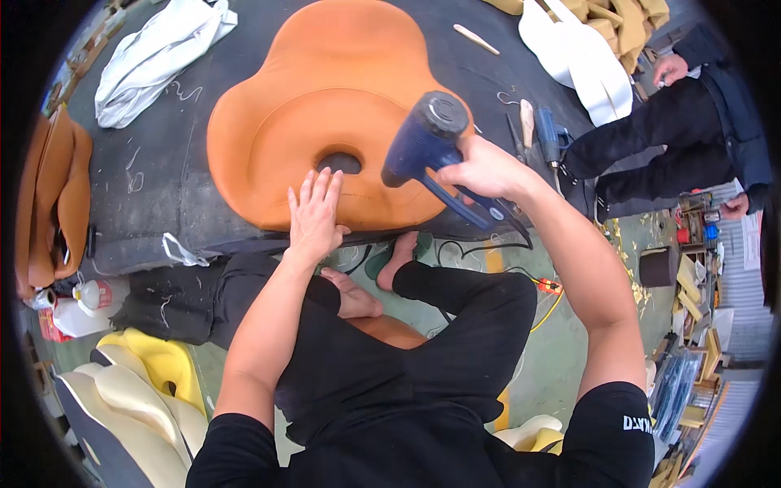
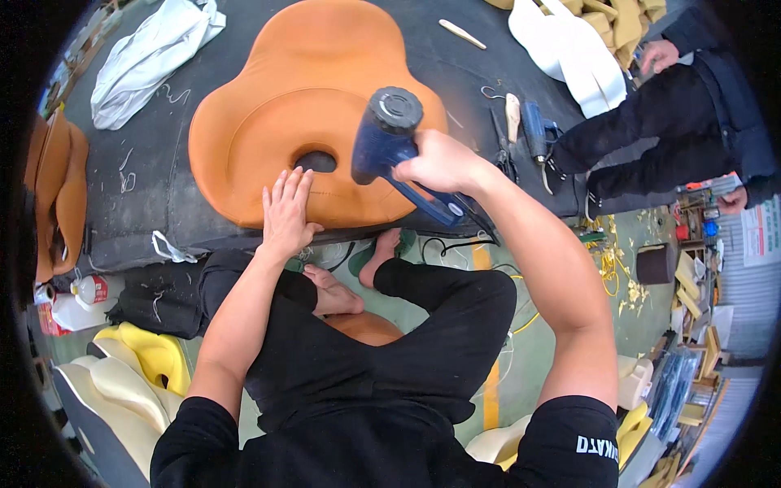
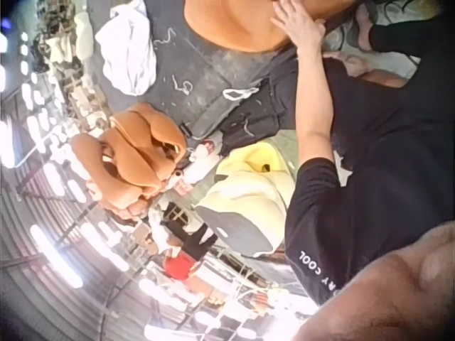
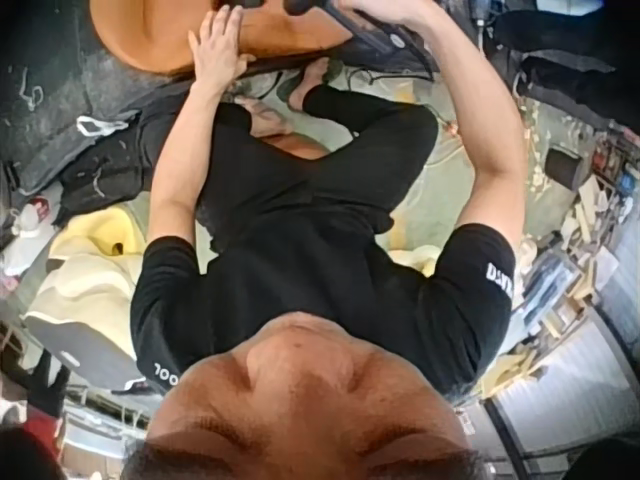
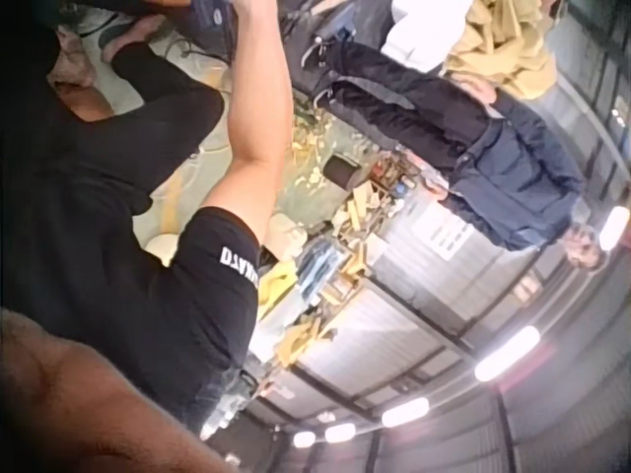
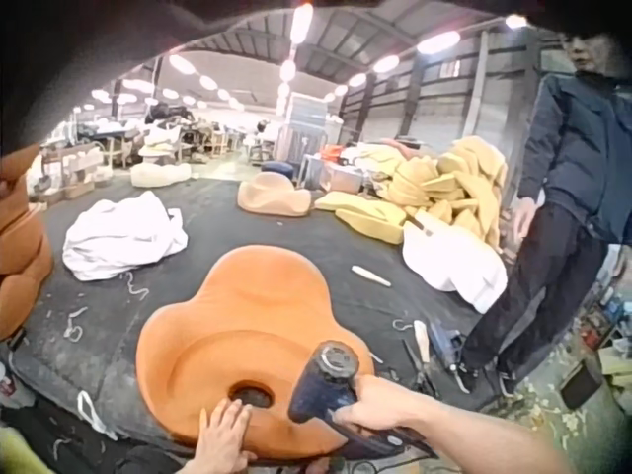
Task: Using a heat gun to shape and smooth the leather cover onto a chair seat frame.
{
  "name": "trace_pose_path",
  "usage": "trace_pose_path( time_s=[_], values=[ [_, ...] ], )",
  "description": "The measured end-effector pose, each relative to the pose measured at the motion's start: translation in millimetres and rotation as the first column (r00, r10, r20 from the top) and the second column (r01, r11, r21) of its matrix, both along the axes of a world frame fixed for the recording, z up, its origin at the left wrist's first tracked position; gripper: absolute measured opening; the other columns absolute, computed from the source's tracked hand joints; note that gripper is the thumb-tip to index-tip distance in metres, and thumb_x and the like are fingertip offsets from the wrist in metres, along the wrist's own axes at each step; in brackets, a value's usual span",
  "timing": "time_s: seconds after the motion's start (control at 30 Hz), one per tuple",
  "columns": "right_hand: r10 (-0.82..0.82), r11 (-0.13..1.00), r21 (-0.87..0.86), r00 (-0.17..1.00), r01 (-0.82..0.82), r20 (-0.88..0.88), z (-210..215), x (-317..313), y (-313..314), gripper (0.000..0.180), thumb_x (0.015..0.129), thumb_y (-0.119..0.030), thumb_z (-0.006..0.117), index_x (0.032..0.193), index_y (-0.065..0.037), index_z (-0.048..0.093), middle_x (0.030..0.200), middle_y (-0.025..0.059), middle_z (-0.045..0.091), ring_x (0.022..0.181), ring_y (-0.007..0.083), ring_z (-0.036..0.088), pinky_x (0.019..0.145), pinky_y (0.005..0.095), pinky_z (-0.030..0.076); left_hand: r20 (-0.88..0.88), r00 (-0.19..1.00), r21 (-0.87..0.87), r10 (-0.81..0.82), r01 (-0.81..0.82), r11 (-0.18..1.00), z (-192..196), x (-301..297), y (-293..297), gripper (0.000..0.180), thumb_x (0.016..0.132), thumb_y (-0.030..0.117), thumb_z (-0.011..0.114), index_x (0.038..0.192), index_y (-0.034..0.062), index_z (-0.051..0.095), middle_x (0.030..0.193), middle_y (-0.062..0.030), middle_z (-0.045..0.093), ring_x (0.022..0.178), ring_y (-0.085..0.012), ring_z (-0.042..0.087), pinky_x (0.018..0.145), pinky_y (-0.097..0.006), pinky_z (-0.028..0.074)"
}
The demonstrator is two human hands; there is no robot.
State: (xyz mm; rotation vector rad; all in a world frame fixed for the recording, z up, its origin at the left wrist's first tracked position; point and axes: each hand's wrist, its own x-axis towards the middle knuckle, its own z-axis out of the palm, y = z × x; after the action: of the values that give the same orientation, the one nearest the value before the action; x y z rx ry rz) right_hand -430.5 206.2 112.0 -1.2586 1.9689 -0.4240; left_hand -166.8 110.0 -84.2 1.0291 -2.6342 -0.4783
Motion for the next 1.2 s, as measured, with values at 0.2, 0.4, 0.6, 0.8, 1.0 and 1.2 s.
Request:
trace_pose_path(
  time_s=[0.2, 0.4, 0.6, 0.8, 1.0, 1.2],
  values=[
    [-0.503, 0.782, -0.204, 0.790, 0.589, 0.351, 7.1, -45.0, 131.6, 0.041, 0.087, -0.017, 0.074, 0.122, 0.000, 0.062, 0.092, 0.0050, 0.068, 0.076, 0.0133, 0.067, 0.062, 0.0323, 0.057, -0.020, 1.000, -0.014, 0.006, -0.007, 1.000, 1.3, 3.9, -1.7, 0.113, 0.065, 0.016, 0.096, 0.161, 0.0139, 0.037, 0.166, -0.0109, 0.037, 0.156, -0.0367, 0.031, 0.122, -0.068, 0.028],
    [-0.737, 0.254, -0.205, 0.326, 0.945, 0.592, -47.3, -44.2, 212.8, 0.065, 0.081, -0.007, 0.071, 0.141, 0.003, 0.049, 0.104, 0.0110, 0.065, 0.086, 0.0213, 0.069, 0.066, 0.0397, 0.059, -0.033, 0.998, -0.030, 0.045, -0.046, 0.999, -1.8, -7.8, -4.1, 0.114, 0.061, 0.018, 0.097, 0.160, 0.0147, 0.041, 0.161, -0.0084, 0.046, 0.152, -0.0324, 0.038, 0.120, -0.065, 0.031],
    [-0.993, -0.113, -0.495, -0.090, 0.861, 0.069, -189.1, -110.1, 147.2, 0.070, 0.069, -0.014, 0.079, 0.131, 0.009, 0.057, 0.120, 0.0223, 0.069, 0.107, 0.0326, 0.068, 0.095, 0.0423, 0.052, -0.103, 0.965, -0.121, 0.241, -0.253, 0.960, -16.8, -16.4, -33.2, 0.109, 0.067, 0.016, 0.092, 0.162, 0.0172, 0.039, 0.164, -0.0051, 0.044, 0.153, -0.0309, 0.038, 0.119, -0.065, 0.031],
    [-0.956, -0.201, -0.195, -0.235, 0.960, -0.175, -197.3, -131.8, 38.8, 0.088, 0.082, -0.020, 0.076, 0.155, -0.001, 0.030, 0.145, 0.0363, 0.045, 0.129, 0.0494, 0.057, 0.112, 0.0524, 0.048, 0.011, 0.973, -0.089, 0.228, -0.227, 0.970, -22.5, -12.2, -34.9, 0.121, 0.067, 0.016, 0.094, 0.167, 0.0101, 0.025, 0.174, -0.0113, 0.025, 0.161, -0.0385, 0.022, 0.122, -0.067, 0.027],
    [-0.984, 0.006, -0.231, -0.035, 0.973, -0.174, -253.8, -125.8, 21.4, 0.120, 0.081, -0.040, 0.089, 0.161, 0.006, 0.012, 0.154, 0.0399, 0.036, 0.138, 0.0515, 0.049, 0.119, 0.0511, 0.040, 0.011, 0.973, -0.047, 0.230, -0.229, 0.972, -14.9, -9.1, -38.3, 0.117, 0.066, 0.016, 0.096, 0.163, 0.0088, 0.032, 0.173, -0.0160, 0.024, 0.161, -0.0423, 0.017, 0.122, -0.069, 0.025],
    [-0.954, 0.300, -0.314, 0.275, 0.901, -0.122, -248.1, -130.8, 60.9, 0.117, 0.080, -0.040, 0.090, 0.157, 0.017, 0.023, 0.151, 0.0409, 0.043, 0.142, 0.0506, 0.044, 0.120, 0.0486, 0.037, 0.042, 0.981, 0.023, 0.191, -0.192, 0.981, -4.8, -11.5, -50.4, 0.119, 0.063, 0.016, 0.098, 0.163, 0.0091, 0.032, 0.174, -0.0172, 0.019, 0.162, -0.0437, 0.013, 0.123, -0.071, 0.022]
  ],
)
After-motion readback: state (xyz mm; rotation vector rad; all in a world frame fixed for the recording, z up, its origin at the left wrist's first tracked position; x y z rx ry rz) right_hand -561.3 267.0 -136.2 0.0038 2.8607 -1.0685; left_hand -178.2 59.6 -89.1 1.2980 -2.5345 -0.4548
